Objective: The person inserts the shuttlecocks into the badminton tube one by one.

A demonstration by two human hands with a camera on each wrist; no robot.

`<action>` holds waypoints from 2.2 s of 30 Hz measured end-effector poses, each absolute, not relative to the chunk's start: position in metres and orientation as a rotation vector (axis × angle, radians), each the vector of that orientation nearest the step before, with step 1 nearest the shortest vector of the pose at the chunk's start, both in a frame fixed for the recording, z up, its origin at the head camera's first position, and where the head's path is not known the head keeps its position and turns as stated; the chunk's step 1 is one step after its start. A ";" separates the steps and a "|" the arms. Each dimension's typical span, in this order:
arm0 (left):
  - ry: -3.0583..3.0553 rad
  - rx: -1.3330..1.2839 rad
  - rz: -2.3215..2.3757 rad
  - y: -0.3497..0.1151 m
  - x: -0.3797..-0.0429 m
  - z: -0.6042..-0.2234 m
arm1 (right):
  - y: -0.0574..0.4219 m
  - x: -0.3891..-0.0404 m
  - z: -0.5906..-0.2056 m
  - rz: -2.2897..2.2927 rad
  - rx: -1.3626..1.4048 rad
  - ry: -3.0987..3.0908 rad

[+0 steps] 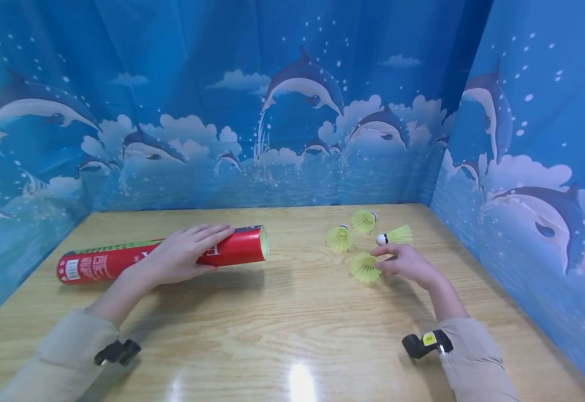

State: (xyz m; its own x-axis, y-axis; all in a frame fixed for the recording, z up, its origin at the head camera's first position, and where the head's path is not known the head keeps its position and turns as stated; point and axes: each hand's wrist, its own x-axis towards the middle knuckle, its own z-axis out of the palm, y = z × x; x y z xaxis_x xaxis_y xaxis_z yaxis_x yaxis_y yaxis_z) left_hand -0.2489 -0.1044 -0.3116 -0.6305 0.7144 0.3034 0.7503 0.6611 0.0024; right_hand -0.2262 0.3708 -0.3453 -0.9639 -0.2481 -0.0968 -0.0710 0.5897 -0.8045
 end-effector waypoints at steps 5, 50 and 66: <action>-2.601 -1.175 -0.186 -0.105 -0.248 -0.310 | 0.366 -0.229 -0.348 -1.329 -0.137 2.706; -2.627 -1.150 -0.188 -0.106 -0.248 -0.312 | 0.223 -0.256 -0.323 -2.006 -0.170 2.325; -2.610 -1.167 -0.197 -0.106 -0.248 -0.310 | 0.173 -0.265 -0.333 -1.961 -0.290 2.501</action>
State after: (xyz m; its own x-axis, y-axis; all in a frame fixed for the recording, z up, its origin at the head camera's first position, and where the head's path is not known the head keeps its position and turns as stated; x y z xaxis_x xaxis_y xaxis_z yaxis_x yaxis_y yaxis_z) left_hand -0.2485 -0.1056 -0.3104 -0.6368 0.7088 0.3033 0.7463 0.6655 0.0119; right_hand -0.2647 0.1731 -0.3331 -0.9823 -0.1112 0.1508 -0.1730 0.2289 -0.9580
